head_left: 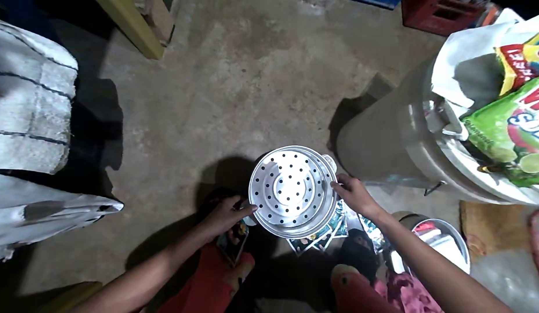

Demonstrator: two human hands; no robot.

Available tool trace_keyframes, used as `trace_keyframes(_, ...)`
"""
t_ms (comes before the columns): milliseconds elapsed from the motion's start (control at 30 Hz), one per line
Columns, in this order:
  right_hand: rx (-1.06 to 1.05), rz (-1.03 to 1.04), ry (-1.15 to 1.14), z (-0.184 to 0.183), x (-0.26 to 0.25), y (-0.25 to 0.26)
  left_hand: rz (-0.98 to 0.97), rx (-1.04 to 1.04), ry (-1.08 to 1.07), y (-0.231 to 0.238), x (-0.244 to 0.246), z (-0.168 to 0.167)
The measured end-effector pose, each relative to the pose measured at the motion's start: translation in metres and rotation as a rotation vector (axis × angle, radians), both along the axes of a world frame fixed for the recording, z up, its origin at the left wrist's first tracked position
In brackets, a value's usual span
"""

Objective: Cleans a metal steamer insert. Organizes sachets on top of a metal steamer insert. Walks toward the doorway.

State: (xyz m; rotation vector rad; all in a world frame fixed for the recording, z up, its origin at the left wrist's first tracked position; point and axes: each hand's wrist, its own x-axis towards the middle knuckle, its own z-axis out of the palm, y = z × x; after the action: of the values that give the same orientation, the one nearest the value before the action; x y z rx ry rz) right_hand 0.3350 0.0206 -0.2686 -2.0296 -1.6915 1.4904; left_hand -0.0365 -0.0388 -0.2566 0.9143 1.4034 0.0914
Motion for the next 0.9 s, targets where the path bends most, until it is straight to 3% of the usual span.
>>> trace_keyframes(567, -0.012, -0.141, 0.062, -0.004, -0.004, -0.003, 0.021, -0.022, 0.06, 0.011, 0.01, -0.01)
trace_keyframes(900, 0.035, -0.175, 0.177, 0.0, -0.007, -0.01, 0.018, -0.006, 0.139, 0.015, 0.02, 0.003)
